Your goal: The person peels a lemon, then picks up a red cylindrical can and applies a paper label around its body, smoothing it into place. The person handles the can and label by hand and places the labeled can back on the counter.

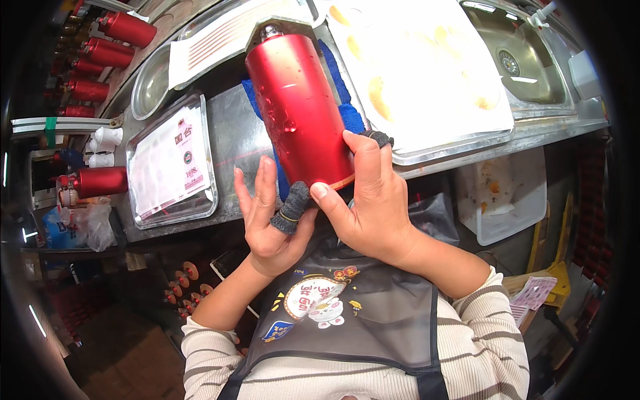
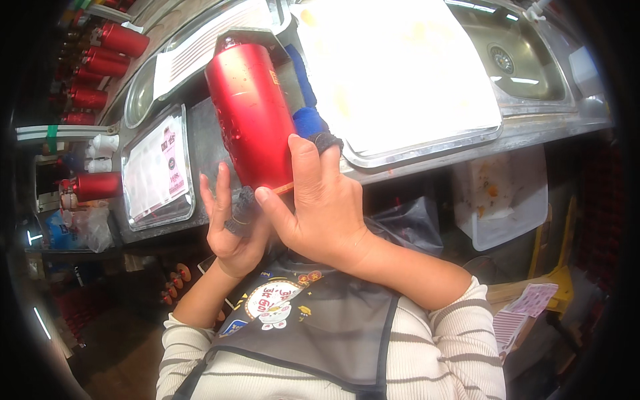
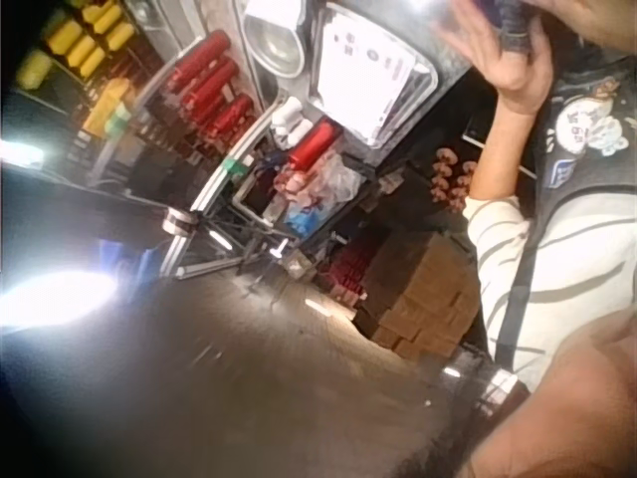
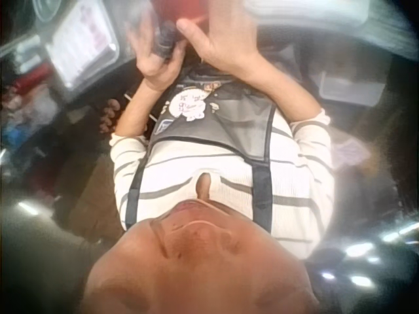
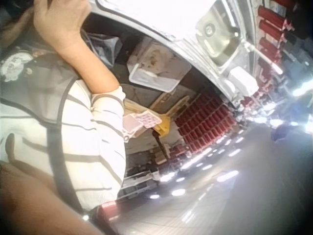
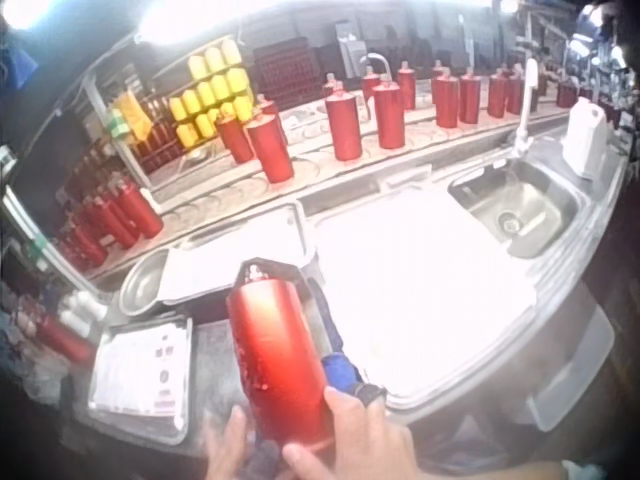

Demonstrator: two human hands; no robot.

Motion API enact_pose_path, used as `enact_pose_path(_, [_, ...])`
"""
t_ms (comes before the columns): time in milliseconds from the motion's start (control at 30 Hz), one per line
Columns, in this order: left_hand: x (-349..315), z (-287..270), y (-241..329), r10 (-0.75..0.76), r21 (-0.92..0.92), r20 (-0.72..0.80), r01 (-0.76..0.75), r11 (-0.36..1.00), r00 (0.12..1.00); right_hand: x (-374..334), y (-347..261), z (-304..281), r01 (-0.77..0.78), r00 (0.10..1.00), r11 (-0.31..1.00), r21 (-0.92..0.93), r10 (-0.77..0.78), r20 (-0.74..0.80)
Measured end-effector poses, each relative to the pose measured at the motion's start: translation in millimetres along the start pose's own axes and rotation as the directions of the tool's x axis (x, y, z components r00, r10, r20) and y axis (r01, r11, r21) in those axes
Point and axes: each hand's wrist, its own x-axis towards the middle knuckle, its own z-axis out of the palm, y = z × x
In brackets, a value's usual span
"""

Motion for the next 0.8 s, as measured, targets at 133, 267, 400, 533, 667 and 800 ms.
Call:
enact_pose_path(133, [7,-4,4,0.021,0.066,0.036,-0.023,0.998,0.999,0,3,-1,-0.017,1.000,0.999,0.048,0.016,0.017])
enact_pose_path(267, [11,-7,5,0.035,0.124,0.066,-0.043,0.991,0.997,0,3,0,-0.045,0.999,0.993,0.111,0.043,0.016])
enact_pose_path(400, [14,-10,7,0.045,0.160,0.085,-0.059,0.985,0.995,-1,5,4,-0.062,0.998,0.985,0.164,0.059,0.023])
enact_pose_path(533, [22,-12,12,0.086,0.214,0.095,-0.105,0.971,0.992,0,7,2,-0.059,0.998,0.982,0.181,0.053,0.037])
enact_pose_path(667, [35,-14,19,0.155,0.278,0.113,-0.181,0.943,0.981,1,15,-1,-0.048,0.998,0.967,0.252,0.040,0.040])
enact_pose_path(800, [47,-17,21,0.200,0.301,0.149,-0.237,0.924,0.968,-1,21,-8,-0.127,0.991,0.899,0.418,0.103,0.081])
